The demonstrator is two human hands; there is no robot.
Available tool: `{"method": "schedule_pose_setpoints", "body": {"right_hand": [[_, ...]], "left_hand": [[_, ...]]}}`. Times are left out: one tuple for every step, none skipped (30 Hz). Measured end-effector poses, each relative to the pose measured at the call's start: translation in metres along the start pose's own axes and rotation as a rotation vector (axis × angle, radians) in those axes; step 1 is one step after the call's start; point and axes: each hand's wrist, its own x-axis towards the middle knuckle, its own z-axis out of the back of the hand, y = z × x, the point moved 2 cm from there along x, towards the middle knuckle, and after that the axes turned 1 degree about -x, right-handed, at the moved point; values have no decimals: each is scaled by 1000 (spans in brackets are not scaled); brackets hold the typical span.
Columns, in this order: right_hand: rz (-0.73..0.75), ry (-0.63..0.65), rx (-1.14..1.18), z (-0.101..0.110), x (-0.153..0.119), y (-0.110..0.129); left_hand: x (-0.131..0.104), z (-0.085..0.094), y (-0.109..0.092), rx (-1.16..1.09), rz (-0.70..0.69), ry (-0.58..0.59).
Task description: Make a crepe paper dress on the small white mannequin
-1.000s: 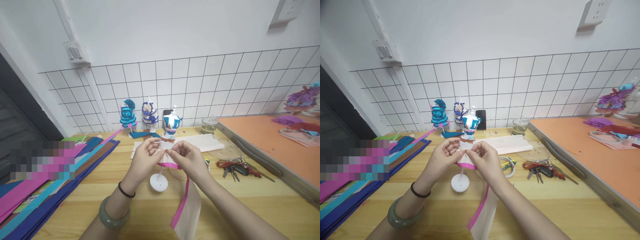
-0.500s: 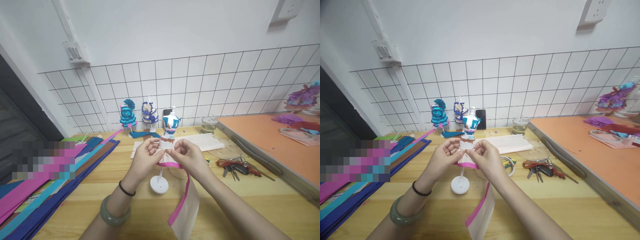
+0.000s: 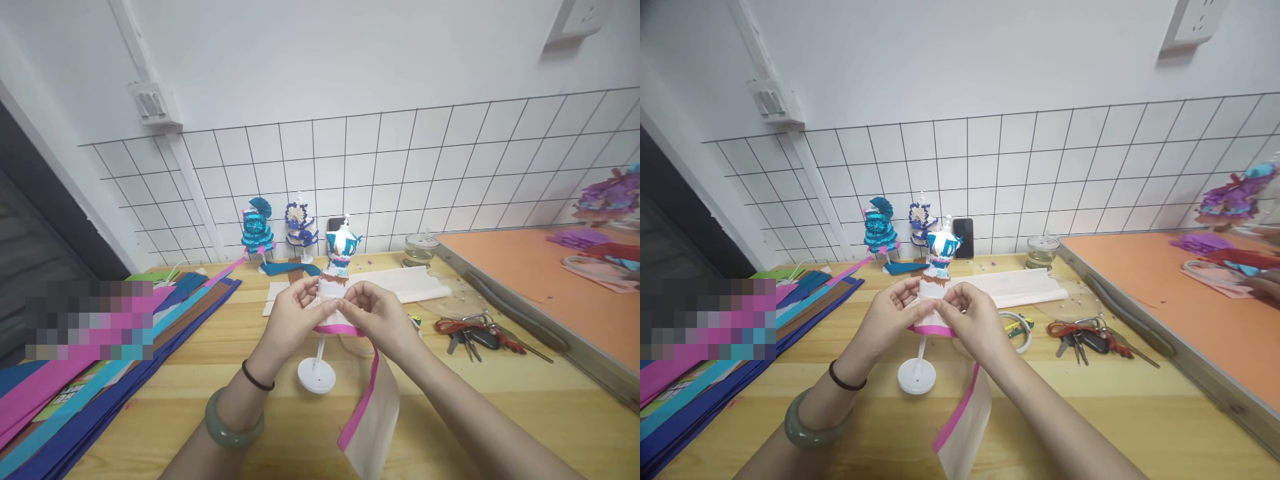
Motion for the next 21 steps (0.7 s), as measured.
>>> {"method": "schedule_pose_setpoints", "body": {"right_hand": [[2, 3, 3, -1, -1, 0], [4, 9, 7, -1, -1, 0], [5, 15, 11, -1, -1, 1], [4, 20, 14, -2, -2, 1], [1, 23, 16, -2, -2, 2], [-3, 25, 14, -1, -2, 2], [-7, 24, 9, -1, -2, 2], [-9, 20, 0, 0, -2, 1], [-11, 17, -12, 0, -2, 1], [-11, 14, -28, 1, -2, 0], [-9, 10, -46, 1, -2, -1], [-7, 6, -65, 1, -2, -1], [-6, 3, -84, 1, -2, -2], [-6, 1, -100, 1, -2, -1], [-5, 1, -114, 1, -2, -1], [-2, 1, -126, 1, -2, 0], [2, 4, -139, 1, -2, 1], [8, 9, -156, 1, -2, 3], [17, 17, -177, 1, -2, 4], [28, 24, -201, 1, -3, 6], [43, 28, -226, 1, -3, 8]], "left_hand": [[0, 0, 1, 6, -10, -7], [0, 1, 1, 6, -17, -7], [0, 1, 1, 1, -23, 0], [0, 0, 1, -5, -25, 7], [0, 0, 1, -7, -22, 11], [0, -1, 0, -4, -18, 7], [0, -1, -1, 4, -15, -3], [0, -2, -2, 14, -14, -17], [0, -2, -2, 25, -15, -27], [0, -3, -3, 33, -18, -32], [0, -3, -3, 37, -24, -35], [0, -3, -3, 41, -29, -38], [0, -3, -3, 46, -35, -44], [0, -3, -3, 51, -41, -53], [0, -3, -3, 55, -47, -64], [0, -3, -3, 55, -50, -75], [0, -2, -3, 53, -52, -83], [0, -2, -4, 51, -52, -87], [0, -2, -4, 53, -52, -86], [-1, -1, -4, 61, -54, -83], [-1, 0, -5, 76, -57, -80]]}}
